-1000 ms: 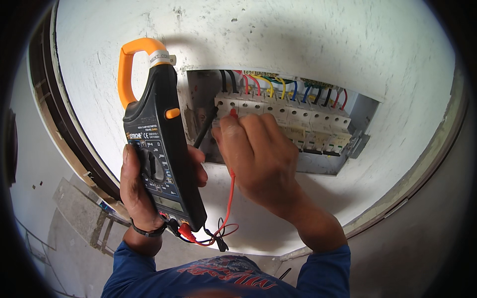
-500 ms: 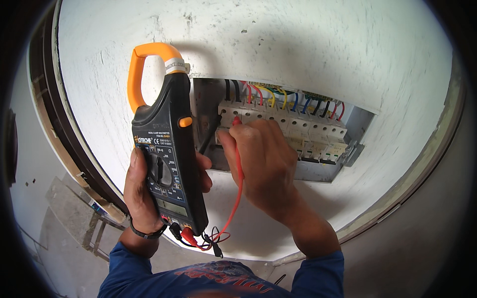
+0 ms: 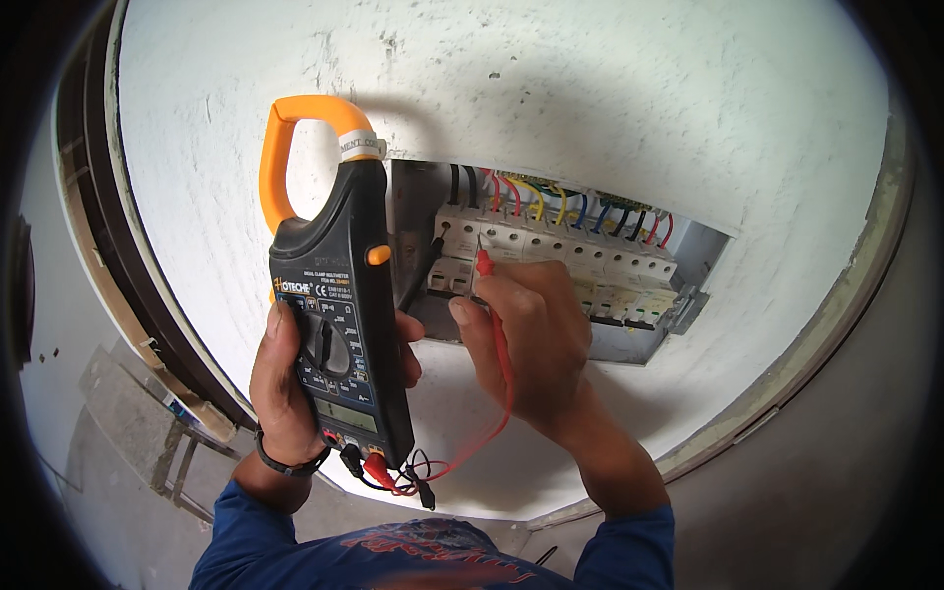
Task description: The person uses a digital clamp multimeter to test voltage at multiple terminals in a wall-mounted electrical distribution board. They repeatedly place the red probe on different breaker terminals while holding the multimeter steady, then briefly toggle a breaker switch before continuing measurements.
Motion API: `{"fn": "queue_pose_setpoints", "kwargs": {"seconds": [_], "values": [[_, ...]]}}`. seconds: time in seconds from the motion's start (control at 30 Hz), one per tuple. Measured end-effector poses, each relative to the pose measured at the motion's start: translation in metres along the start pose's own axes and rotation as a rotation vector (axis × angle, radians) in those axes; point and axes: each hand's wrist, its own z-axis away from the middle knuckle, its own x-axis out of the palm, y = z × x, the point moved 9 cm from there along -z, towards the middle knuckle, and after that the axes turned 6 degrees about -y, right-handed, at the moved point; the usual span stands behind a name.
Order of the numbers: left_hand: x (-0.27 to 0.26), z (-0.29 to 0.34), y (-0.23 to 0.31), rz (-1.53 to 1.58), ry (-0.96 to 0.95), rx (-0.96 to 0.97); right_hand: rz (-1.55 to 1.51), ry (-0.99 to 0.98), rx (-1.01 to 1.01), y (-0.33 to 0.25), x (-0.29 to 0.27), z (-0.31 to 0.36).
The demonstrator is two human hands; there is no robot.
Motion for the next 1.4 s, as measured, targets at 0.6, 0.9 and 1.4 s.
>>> {"fn": "queue_pose_setpoints", "kwargs": {"seconds": [0.6,0.9,1.4], "values": [[0.027,-0.004,-0.01,-0.026,-0.072,-0.081,0.066,0.027,0.016,0.013,-0.015,0.01],[0.022,-0.003,-0.007,-0.064,-0.048,-0.072,0.059,0.006,0.035,0.012,-0.014,0.005],[0.028,-0.012,-0.007,-0.038,-0.042,-0.043,0.08,-0.048,0.045,0.012,-0.013,0.002]]}}
